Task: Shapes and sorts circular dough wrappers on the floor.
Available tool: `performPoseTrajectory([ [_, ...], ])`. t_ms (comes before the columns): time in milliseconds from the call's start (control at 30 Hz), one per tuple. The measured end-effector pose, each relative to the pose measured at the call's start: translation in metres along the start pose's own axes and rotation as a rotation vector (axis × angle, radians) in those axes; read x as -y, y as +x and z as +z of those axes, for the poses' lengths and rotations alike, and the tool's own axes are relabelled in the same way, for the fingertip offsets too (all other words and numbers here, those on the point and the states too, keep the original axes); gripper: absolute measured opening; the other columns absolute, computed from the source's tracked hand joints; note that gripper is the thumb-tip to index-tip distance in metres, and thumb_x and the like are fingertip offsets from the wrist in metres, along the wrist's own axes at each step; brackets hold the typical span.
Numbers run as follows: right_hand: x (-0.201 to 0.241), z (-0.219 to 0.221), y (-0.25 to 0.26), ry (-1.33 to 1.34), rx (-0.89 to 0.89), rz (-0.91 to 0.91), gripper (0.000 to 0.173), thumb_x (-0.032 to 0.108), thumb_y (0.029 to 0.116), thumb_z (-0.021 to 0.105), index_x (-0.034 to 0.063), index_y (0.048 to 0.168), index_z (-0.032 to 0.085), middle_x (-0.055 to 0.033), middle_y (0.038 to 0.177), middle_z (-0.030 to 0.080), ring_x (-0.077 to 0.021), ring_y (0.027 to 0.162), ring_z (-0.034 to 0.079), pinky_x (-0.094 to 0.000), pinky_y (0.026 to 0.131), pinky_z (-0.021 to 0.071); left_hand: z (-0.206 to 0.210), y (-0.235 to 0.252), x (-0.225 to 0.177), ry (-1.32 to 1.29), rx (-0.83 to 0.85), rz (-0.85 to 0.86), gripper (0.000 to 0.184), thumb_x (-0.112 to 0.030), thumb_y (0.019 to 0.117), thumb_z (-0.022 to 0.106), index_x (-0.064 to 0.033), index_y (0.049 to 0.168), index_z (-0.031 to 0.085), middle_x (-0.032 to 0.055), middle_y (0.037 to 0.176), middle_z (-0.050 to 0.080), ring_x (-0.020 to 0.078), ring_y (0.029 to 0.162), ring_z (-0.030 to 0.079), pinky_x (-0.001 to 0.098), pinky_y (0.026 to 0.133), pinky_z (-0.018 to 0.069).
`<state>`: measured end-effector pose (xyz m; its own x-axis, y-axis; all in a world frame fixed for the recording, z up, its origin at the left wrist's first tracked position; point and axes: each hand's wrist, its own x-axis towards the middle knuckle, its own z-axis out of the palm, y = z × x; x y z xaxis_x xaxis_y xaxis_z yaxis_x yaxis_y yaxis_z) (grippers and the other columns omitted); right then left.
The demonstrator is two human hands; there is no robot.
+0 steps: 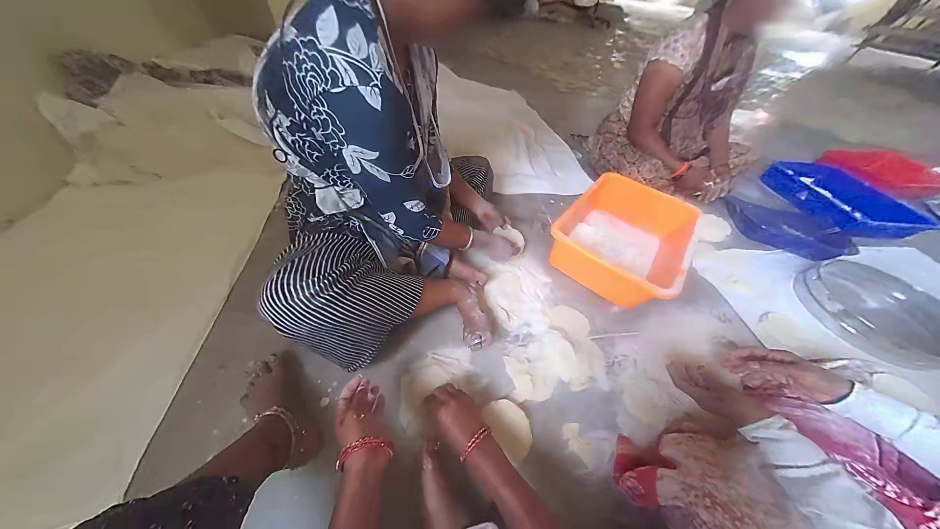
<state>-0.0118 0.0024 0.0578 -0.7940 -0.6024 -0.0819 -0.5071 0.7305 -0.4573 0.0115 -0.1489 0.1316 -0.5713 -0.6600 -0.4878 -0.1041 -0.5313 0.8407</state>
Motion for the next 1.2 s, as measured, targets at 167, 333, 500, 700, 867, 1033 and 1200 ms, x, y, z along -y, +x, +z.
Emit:
performPoseTrajectory([
  [167,-0.002,-0.018,0.012,0.079,0.171,0.072,0.032,0.002,0.0989,0.055,0.0035,0.127,0.07,-0.0194,0.13,0.067,-0.0356,0.128,0.06,-0.0495,0.108,0.0484,0.002,0.0,0.004,0.013,0.032,-0.022,0.033,-0.011,0.1079,0.042,0.0006,0.139,0.045,0.0128,0.125,0.055,0.0154,0.096,0.057,0.0332,0.083,0.0496],
  [333,0.001,-0.03,0.019,0.114,0.232,0.099,0.031,0.006,0.1018,0.052,0.004,0.126,0.071,-0.0186,0.13,0.067,-0.0348,0.129,0.059,-0.0496,0.11,0.046,0.001,0.0,0.007,0.046,0.07,-0.044,0.034,-0.011,0.1084,0.041,0.0012,0.14,0.045,0.0162,0.131,0.054,0.0187,0.102,0.058,0.036,0.087,0.0489],
  [500,0.004,-0.046,0.021,0.165,0.153,0.146,0.031,0.009,0.1047,0.05,0.0001,0.129,0.068,-0.0201,0.131,0.066,-0.0344,0.129,0.059,-0.0469,0.112,0.0441,-0.002,-0.001,0.015,0.014,0.043,0.041,0.03,-0.009,0.1077,0.042,0.0021,0.135,0.048,0.0125,0.119,0.057,0.0162,0.096,0.058,0.0349,0.083,0.0494],
  [700,0.017,-0.095,0.008,0.274,-0.067,0.094,0.029,0.008,0.1035,0.051,-0.0004,0.125,0.07,-0.0197,0.125,0.068,-0.0317,0.122,0.063,-0.0434,0.109,0.0471,-0.004,0.007,0.038,0.154,0.287,0.028,0.045,-0.02,0.1107,0.035,0.006,0.146,0.043,0.0238,0.146,0.051,0.0284,0.126,0.056,0.0415,0.104,0.0461],
  [867,0.008,-0.112,-0.014,0.798,-0.261,0.212,0.028,0.003,0.1027,0.051,-0.0084,0.122,0.067,-0.0223,0.121,0.069,-0.0226,0.113,0.066,-0.0352,0.103,0.0504,0.007,-0.022,0.045,0.121,0.541,-0.183,0.066,-0.051,0.1096,0.016,-0.0073,0.156,0.034,0.0129,0.154,0.047,0.0217,0.137,0.049,0.0431,0.11,0.0438],
  [1033,-0.008,-0.091,-0.025,1.053,-0.335,0.601,0.029,0.01,0.1063,0.051,-0.0062,0.128,0.063,-0.0219,0.124,0.065,-0.0248,0.111,0.062,-0.0427,0.097,0.0501,0.014,-0.033,0.049,0.068,0.568,-0.291,0.048,-0.036,0.1114,0.03,-0.0036,0.143,0.046,0.0125,0.13,0.062,0.0185,0.115,0.062,0.0391,0.095,0.0531],
  [1200,-0.009,-0.083,-0.039,1.266,-0.312,0.66,0.034,0.004,0.1013,0.057,-0.0053,0.134,0.057,-0.0211,0.124,0.064,-0.025,0.105,0.064,-0.043,0.089,0.0544,0.006,-0.027,0.054,0.055,0.675,-0.329,0.034,-0.001,0.1022,0.046,0.001,0.136,0.049,0.0123,0.111,0.069,0.0169,0.095,0.07,0.0353,0.082,0.0594],
])
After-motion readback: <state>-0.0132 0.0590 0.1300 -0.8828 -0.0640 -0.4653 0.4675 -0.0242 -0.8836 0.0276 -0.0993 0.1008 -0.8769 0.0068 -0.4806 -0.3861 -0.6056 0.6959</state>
